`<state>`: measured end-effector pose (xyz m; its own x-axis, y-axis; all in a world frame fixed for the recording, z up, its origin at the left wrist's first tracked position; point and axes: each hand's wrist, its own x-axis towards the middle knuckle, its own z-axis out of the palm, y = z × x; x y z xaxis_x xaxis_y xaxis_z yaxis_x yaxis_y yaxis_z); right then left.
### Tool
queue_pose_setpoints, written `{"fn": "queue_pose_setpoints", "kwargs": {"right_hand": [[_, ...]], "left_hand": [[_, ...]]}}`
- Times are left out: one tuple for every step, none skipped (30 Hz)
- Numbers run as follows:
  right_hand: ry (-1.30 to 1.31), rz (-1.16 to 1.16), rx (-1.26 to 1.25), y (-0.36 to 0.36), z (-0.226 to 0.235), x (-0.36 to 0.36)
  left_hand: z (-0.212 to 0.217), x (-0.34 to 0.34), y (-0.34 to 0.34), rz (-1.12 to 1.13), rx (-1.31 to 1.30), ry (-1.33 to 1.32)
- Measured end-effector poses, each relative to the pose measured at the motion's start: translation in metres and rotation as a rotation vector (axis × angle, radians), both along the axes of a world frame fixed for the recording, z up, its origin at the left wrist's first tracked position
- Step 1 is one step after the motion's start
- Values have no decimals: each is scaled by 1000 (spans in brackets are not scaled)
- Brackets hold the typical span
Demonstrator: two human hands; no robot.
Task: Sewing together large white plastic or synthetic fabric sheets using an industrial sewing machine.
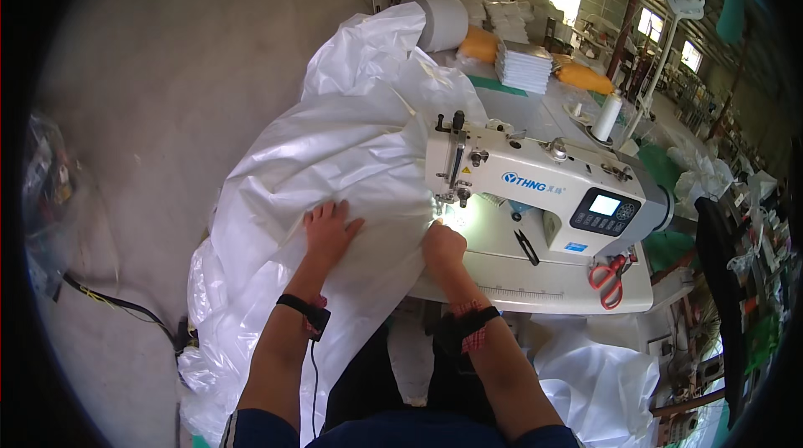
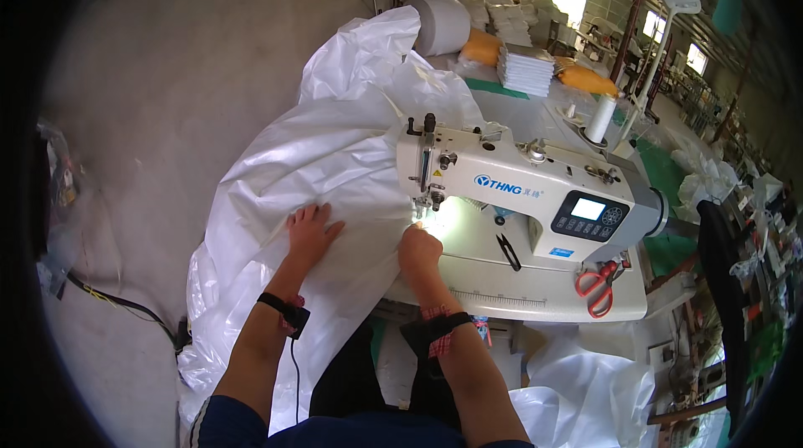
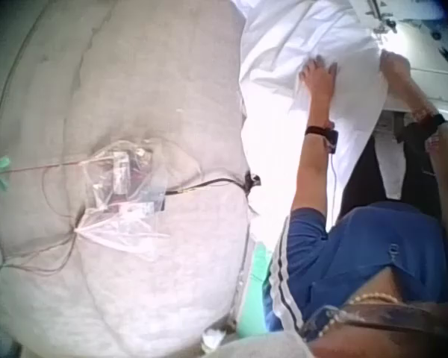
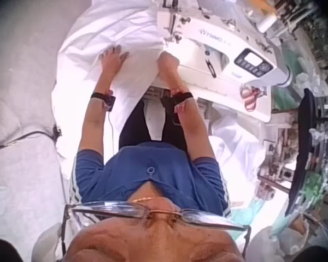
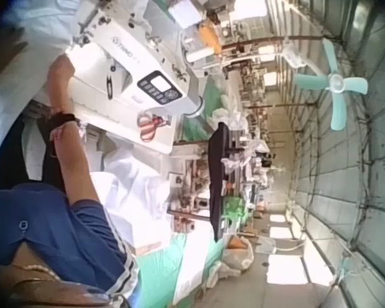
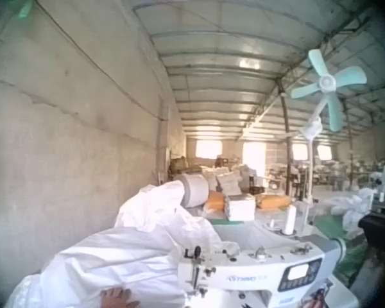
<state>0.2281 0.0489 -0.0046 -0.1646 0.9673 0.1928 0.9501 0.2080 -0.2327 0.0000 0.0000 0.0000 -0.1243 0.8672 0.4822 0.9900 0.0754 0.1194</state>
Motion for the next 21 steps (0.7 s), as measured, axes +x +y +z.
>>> {"fn": "queue_pose_setpoints", "kwargs": {"right_hand": [[5,7,8,1,-1,0],[10,15,15,1,-1,0],[14,14,18,3,-1,-2],[27,16,23,5,-1,-4],[39,18,29,6,0,-6],[42,20,32,9,-1,-6],[52,25,29,11,-2,-5],[62,29,26,13,-3,-4],[64,32,25,12,-3,-3],[57,37,0,11,-3,-2],[49,41,-24,9,-3,-1],[48,39,-24,7,-7,1],[117,33,55,4,-12,3],[186,26,133,3,-16,5],[183,25,129,1,-15,7],[185,41,158,-1,-14,8],[186,56,188,-2,-13,9],[186,56,186,-2,-11,8],[171,56,127,-2,-9,6],[157,57,69,-2,-7,4],[152,53,68,-1,-7,6]], "left_hand": [[2,1,0,5,16,8],[3,2,-1,10,32,17],[6,-1,2,9,35,21],[8,-3,4,14,24,26],[10,-5,5,19,12,30],[9,-6,7,21,15,33],[8,-6,9,22,32,36],[7,-6,11,22,49,39],[6,-7,10,26,48,41],[5,-7,9,29,53,46],[3,-8,8,31,57,51],[3,-7,8,28,58,49],[3,-6,9,22,64,22],[2,-5,10,15,70,-6],[2,-6,9,15,66,-9],[2,-7,8,-5,71,-49],[2,-9,8,-25,76,-89],[-1,-14,9,-25,74,-90],[-6,-20,12,-30,91,-132],[-10,-26,12,-33,109,-174],[-10,-27,13,-37,107,-179]]}}
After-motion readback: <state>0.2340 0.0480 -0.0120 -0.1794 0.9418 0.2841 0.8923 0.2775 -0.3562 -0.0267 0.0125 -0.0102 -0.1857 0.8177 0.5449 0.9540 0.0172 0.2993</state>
